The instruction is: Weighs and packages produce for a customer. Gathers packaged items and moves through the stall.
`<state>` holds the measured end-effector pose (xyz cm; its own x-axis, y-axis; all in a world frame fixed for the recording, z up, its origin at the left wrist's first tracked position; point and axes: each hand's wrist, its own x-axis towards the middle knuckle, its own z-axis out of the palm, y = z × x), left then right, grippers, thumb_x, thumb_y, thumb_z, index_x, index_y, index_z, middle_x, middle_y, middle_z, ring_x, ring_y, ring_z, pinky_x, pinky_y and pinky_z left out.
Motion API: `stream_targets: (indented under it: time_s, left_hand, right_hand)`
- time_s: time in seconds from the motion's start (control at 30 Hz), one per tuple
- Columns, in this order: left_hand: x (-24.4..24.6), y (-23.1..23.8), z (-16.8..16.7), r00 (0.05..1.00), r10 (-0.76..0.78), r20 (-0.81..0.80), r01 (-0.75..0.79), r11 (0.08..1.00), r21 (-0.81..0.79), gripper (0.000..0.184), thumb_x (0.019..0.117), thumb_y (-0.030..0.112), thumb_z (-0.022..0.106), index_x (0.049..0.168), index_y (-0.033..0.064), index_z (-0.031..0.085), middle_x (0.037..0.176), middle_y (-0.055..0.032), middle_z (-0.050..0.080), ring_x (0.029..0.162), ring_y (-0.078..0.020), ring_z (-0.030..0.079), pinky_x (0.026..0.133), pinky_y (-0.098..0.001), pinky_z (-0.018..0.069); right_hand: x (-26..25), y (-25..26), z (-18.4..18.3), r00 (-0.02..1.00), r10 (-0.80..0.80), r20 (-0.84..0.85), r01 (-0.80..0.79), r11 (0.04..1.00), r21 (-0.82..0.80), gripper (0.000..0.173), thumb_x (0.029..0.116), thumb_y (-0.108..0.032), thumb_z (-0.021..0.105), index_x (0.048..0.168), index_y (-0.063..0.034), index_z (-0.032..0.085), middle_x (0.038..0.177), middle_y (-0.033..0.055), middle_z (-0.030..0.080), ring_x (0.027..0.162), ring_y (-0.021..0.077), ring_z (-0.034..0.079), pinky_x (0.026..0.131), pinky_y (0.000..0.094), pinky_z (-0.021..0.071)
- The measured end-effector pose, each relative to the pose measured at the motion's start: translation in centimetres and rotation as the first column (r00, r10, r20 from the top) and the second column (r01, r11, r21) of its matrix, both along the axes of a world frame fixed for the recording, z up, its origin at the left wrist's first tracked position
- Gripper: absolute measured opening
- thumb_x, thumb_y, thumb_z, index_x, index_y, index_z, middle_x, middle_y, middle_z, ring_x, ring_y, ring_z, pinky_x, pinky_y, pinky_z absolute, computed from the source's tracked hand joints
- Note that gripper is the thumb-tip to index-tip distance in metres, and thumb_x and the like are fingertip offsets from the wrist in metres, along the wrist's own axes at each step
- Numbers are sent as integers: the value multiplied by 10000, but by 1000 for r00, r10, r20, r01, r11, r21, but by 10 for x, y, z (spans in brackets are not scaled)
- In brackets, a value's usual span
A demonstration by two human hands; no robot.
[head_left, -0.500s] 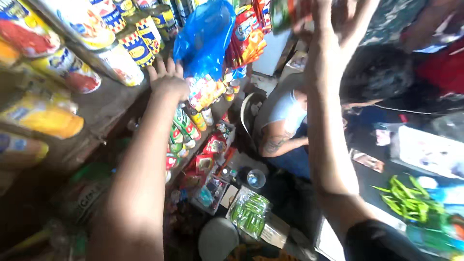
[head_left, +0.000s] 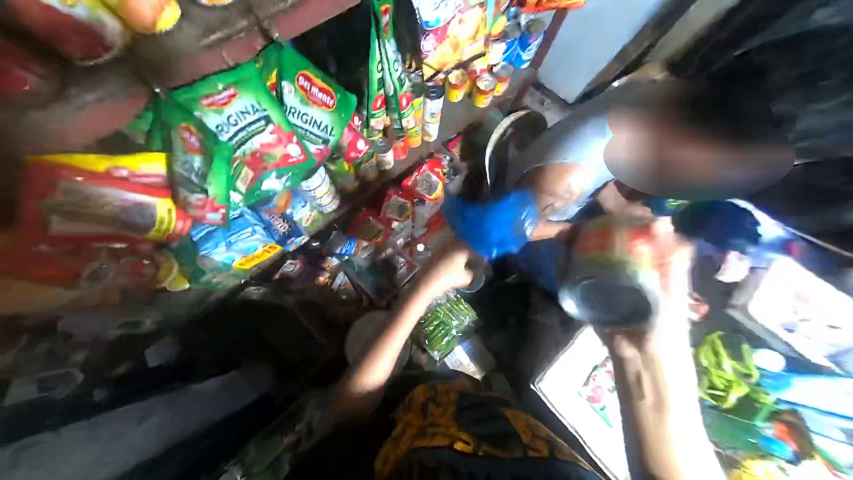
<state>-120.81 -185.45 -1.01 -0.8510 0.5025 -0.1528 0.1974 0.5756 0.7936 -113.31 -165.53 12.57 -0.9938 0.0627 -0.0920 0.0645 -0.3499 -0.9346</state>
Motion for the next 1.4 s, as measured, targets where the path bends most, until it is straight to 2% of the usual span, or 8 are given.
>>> stream_targets:
  time_s: [0.2,0.37,0.5,0.63,0.77,1.07,1.2,1.4]
  left_hand:
    - [87,-55,-35,918,397,18,-395,915,-81,300,975,48,575,1240,-12,703,1231,-206,700,1208,-321,647,1089,-469,472]
    - [118,-90,-8,840,537,83,-543,824,163,656,830,23,731,1448,17,510,1250,-181,675,1058,-227,702,936,-412,587]
    - [143,-102,-13,768,631,111,-641,751,159,1014,792,18,742,1638,91,187,1467,-214,528,1152,-256,667,939,-409,583]
    - [148,-91,-16,710,693,128,-698,669,254,759,885,64,706,1562,13,367,1288,-207,645,887,-199,725,772,-355,629]
    - [135,-102,-14,418,790,-449,-768,571,291,233,898,-25,602,1013,6,802,1073,-148,773,987,-268,750,915,-440,579]
    - [167,-129,-21,745,667,15,-636,704,314,447,925,-135,415,1325,-110,614,1360,-267,622,1291,-279,608,1127,-384,441]
    - [157,-123,25,774,596,213,-614,625,482,416,941,-67,408,1307,-146,589,1280,-248,645,1072,-101,655,926,-260,531]
    - [145,-128,34,836,545,-64,-535,836,123,225,884,-70,564,1045,-142,704,1142,-298,684,1028,-367,695,918,-487,554]
  right_hand:
    - [12,-43,-57,826,400,398,-405,911,-75,476,1090,-415,268,1030,-124,640,717,11,655,480,54,551,398,186,439]
    - [-8,-103,-126,714,548,435,-315,807,-499,374,1080,-379,338,1117,-87,569,858,105,677,664,159,665,592,275,575]
    - [-4,-131,-175,875,325,359,-372,926,69,388,1133,-247,363,1411,2,468,1096,166,680,888,207,717,786,357,623]
    - [12,-137,-175,792,583,183,-450,355,819,539,1013,-287,584,1467,-18,475,1469,272,476,1199,369,625,993,487,554]
    - [12,-159,-149,585,488,648,-570,-321,756,534,1039,-205,550,1500,35,428,1494,333,450,1212,514,595,963,644,507]
    - [-44,-159,-78,419,301,857,-598,-618,510,496,924,-258,742,1236,107,618,1312,335,592,1230,517,571,952,709,459]
    - [-107,-127,-20,321,723,612,-583,-359,729,412,924,-230,783,1226,31,682,1141,240,697,1075,402,666,974,616,496]
    - [-267,-117,114,859,500,-109,75,88,993,441,995,-266,664,1372,-46,604,1186,258,688,1093,469,662,930,707,482]
